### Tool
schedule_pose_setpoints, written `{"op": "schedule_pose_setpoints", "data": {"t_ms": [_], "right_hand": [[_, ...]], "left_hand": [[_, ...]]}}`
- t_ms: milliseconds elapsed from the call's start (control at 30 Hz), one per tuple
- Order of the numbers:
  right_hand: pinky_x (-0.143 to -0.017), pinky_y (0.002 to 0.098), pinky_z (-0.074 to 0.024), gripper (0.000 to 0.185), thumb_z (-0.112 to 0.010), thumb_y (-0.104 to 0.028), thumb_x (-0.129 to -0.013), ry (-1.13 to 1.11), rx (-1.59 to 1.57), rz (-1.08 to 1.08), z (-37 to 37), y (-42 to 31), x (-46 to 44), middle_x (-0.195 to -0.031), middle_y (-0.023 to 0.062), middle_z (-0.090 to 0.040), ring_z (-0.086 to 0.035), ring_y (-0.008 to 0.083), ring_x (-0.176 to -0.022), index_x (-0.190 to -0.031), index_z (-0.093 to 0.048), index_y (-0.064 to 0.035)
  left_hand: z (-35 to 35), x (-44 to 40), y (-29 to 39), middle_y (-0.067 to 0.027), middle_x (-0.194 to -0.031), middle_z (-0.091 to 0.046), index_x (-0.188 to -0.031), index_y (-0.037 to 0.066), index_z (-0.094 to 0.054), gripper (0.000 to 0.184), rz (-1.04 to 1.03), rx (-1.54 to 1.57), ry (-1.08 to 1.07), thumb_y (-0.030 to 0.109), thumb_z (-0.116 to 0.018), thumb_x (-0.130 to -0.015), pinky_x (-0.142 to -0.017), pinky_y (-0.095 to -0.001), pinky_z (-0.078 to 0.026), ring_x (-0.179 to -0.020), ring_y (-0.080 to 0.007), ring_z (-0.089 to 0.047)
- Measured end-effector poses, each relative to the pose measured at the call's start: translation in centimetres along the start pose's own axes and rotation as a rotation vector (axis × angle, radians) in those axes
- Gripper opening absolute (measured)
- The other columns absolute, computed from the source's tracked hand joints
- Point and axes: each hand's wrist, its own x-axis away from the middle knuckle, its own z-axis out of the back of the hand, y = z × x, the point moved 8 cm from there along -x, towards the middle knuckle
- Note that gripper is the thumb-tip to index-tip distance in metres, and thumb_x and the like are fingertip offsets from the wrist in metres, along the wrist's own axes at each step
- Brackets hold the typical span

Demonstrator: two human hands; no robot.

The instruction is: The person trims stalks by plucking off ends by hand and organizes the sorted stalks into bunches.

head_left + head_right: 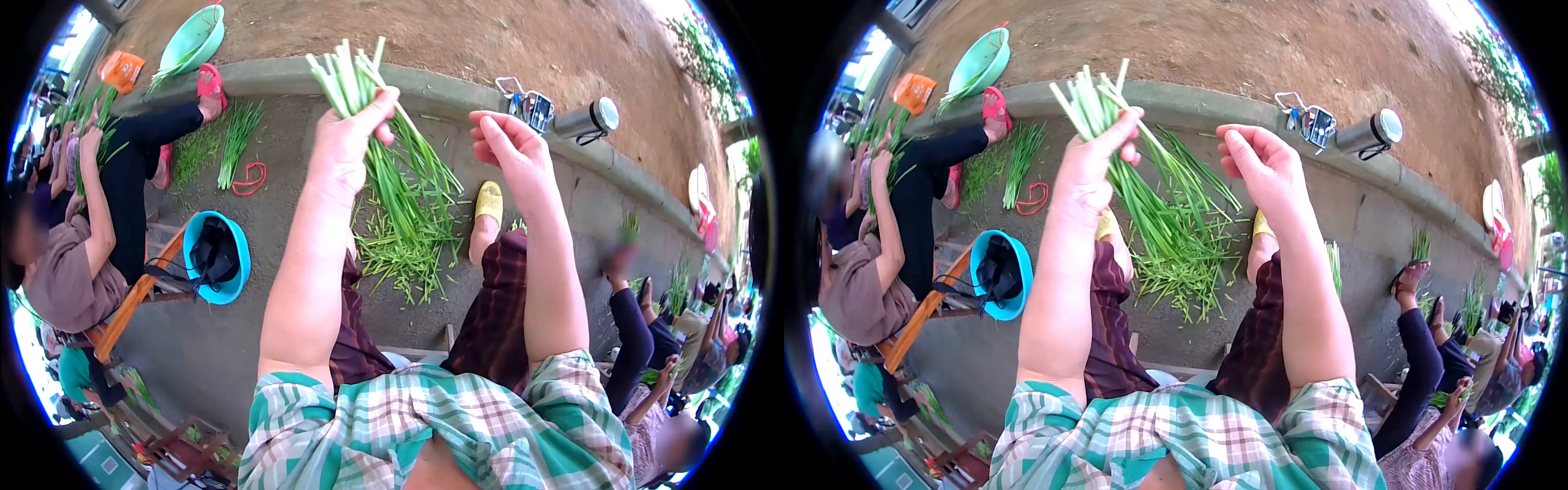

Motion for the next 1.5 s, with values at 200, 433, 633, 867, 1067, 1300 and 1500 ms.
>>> {"op": "schedule_pose_setpoints", "data": {"t_ms": [200, 433, 633, 867, 1067, 1300, 1500], "right_hand": [[-0.08, 0.0234, -0.0502, 0.024, -0.06, -0.024, -0.097, -0.055, -0.023, 0.022, -0.1, 1.1, -0.3, -0.095, -0.0006, -0.067, -0.06, 0.0057, -0.083, -0.109, -0.068, -0.0044], [-0.066, 0.0197, -0.042, 0.024, -0.061, -0.02, -0.096, -0.068, -0.052, 0.04, -1.7, 2.1, 0.8, -0.084, -0.0024, -0.064, -0.052, 0.004, -0.076, -0.106, -0.068, 0.0002], [-0.069, 0.0215, -0.0479, 0.022, -0.066, -0.018, -0.092, -0.085, -0.018, 0.089, -2.5, 0.8, 1.9, -0.086, 0.0, -0.066, -0.057, 0.0049, -0.077, -0.103, -0.066, 0.0011], [-0.074, 0.0252, -0.0532, 0.025, -0.071, -0.017, -0.088, -0.104, 0.077, 0.069, -3.6, 1.7, 1.9, -0.087, 0.006, -0.069, -0.064, 0.01, -0.079, -0.104, -0.065, 0.0017], [-0.072, 0.0272, -0.0527, 0.021, -0.069, -0.016, -0.087, -0.093, 0.157, 0.057, -3.7, 1.8, 1.3, -0.087, 0.0062, -0.07, -0.065, 0.0106, -0.077, -0.102, -0.068, -0.0007], [-0.067, 0.0313, -0.0519, 0.018, -0.069, -0.015, -0.084, 0.024, 0.411, 0.367, -3.9, -0.4, 1.6, -0.081, 0.0089, -0.064, -0.065, 0.0179, -0.07, -0.098, -0.068, -0.0034], [-0.063, 0.0355, -0.051, 0.014, -0.069, -0.016, -0.085, -0.021, 0.55, 0.414, -4.7, -1.2, 2.0, -0.081, 0.0084, -0.061, -0.064, 0.0243, -0.07, -0.094, -0.067, -0.0057]], "left_hand": [[0.7, -1.1, 0.4, -0.0029, -0.089, -0.064, -0.103, 0.004, -0.067, 0.023, 0.044, 0.09, -0.025, 0.019, -0.073, -0.087, -0.058, -0.0263, -0.049, -0.062, -0.0081, -0.054], [0.0, -1.6, 0.0, 0.0013, -0.083, -0.057, -0.103, 0.005, -0.066, 0.023, 0.105, 0.178, -0.081, 0.022, -0.071, -0.089, -0.059, -0.0259, -0.046, -0.062, -0.0067, -0.051], [-0.8, -1.7, -0.5, 0.0023, -0.079, -0.057, -0.1, 0.008, -0.065, 0.019, 0.108, 0.179, -0.015, 0.017, -0.074, -0.086, -0.058, -0.0257, -0.046, -0.06, -0.0067, -0.051], [-1.4, -1.4, -0.6, 0.0004, -0.078, -0.062, -0.091, 0.01, -0.064, 0.017, 0.064, 0.12, 0.048, 0.016, -0.078, -0.082, -0.056, -0.0268, -0.046, -0.059, -0.008, -0.053], [-0.9, -1.1, 0.6, -0.0002, -0.076, -0.062, -0.092, 0.007, -0.065, 0.02, -0.048, -0.026, 0.097, 0.015, -0.08, -0.08, -0.055, -0.0253, -0.045, -0.057, -0.0078, -0.053], [-0.2, -0.5, 1.4, -0.0003, -0.076, -0.064, -0.09, 0.005, -0.067, 0.021, -0.122, -0.219, 0.182, 0.014, -0.081, -0.078, -0.052, -0.0213, -0.041, -0.056, -0.0068, -0.054], [0.1, -0.6, 1.4, -0.0005, -0.076, -0.064, -0.089, 0.005, -0.067, 0.021, -0.108, -0.184, 0.184, 0.014, -0.081, -0.077, -0.052, -0.0217, -0.042, -0.056, -0.0072, -0.054]]}}
